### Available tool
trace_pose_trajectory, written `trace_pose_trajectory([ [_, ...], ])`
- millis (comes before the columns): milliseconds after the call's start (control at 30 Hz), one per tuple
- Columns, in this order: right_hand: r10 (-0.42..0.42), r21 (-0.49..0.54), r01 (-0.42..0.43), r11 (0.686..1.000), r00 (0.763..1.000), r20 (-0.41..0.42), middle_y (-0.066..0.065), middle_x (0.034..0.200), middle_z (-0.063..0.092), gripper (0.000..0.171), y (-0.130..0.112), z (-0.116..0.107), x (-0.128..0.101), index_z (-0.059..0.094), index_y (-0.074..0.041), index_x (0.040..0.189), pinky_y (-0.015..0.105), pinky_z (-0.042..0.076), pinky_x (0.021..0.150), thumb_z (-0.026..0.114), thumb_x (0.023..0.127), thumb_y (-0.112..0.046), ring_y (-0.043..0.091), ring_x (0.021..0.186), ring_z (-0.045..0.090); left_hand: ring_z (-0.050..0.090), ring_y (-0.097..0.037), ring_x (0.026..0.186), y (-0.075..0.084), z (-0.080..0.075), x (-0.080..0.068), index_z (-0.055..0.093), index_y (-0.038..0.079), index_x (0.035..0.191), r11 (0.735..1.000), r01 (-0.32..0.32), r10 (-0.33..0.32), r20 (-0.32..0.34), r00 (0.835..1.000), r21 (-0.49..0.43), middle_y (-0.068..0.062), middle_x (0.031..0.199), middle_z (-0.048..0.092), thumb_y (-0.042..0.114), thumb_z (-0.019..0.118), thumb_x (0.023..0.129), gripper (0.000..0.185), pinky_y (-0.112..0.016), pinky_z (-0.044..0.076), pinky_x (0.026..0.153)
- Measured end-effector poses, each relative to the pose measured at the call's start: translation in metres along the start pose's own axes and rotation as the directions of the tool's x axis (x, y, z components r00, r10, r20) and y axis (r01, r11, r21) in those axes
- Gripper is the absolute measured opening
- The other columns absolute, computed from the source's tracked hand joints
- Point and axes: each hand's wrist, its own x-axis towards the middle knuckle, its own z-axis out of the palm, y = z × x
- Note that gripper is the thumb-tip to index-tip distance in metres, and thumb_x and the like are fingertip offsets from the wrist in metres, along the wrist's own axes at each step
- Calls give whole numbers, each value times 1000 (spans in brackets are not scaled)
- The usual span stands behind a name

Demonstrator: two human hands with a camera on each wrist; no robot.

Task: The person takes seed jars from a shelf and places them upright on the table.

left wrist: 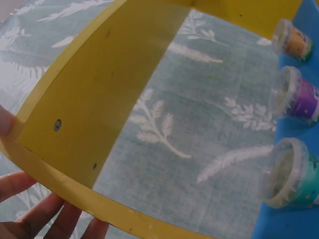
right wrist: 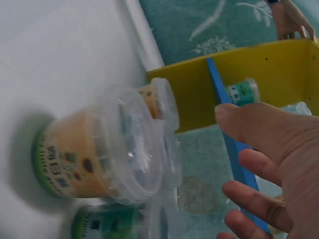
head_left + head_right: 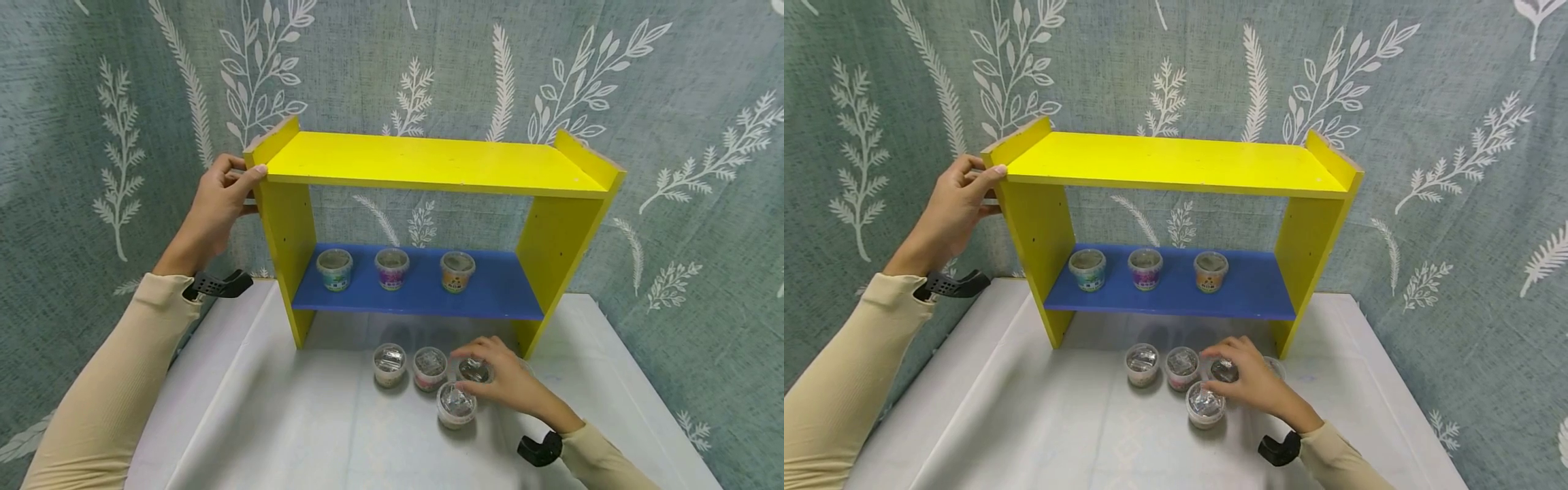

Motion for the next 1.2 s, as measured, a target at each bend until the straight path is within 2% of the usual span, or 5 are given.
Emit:
trace_pose_trajectory([
  [133,-9,53,12,999,998,-60,-7,119,65,45,2,-7,6,68,-25,129,41,53,83,84,88,-35,23,102,57,58,-22,109,0,0,-1,47,21,122,1000,-4,4,0,1000,1,-5,119,55,44,59,104,31,-41,50,95],
  [400,-55,35,62,997,985,-161,-10,117,65,46,6,-19,22,68,-24,128,38,54,82,86,86,-25,11,99,55,59,-22,111,2,-1,-2,47,21,123,1000,-16,16,-4,1000,8,-4,122,56,47,58,104,34,-44,49,98],
  [633,-57,42,65,997,981,-185,-9,116,66,43,4,-29,34,70,-19,126,35,54,81,86,86,-23,11,97,56,58,-23,112,1,-1,-2,48,20,122,1000,-22,22,3,1000,-10,-5,122,57,46,59,104,34,-39,50,93],
  [800,-41,64,55,996,977,-210,5,119,69,44,5,-34,43,70,-9,126,38,55,81,85,87,-21,19,99,61,59,-23,110,1,-1,-2,49,19,122,999,-26,26,1,1000,-24,-5,121,57,44,60,103,34,-35,51,89],
  [1200,38,97,-18,995,978,-207,12,129,65,51,5,-42,58,64,-7,134,46,54,87,83,90,-24,27,108,61,57,-24,114,0,-1,-2,48,21,123,1000,-14,14,3,1000,-4,-5,124,57,47,58,104,34,-47,48,98],
])
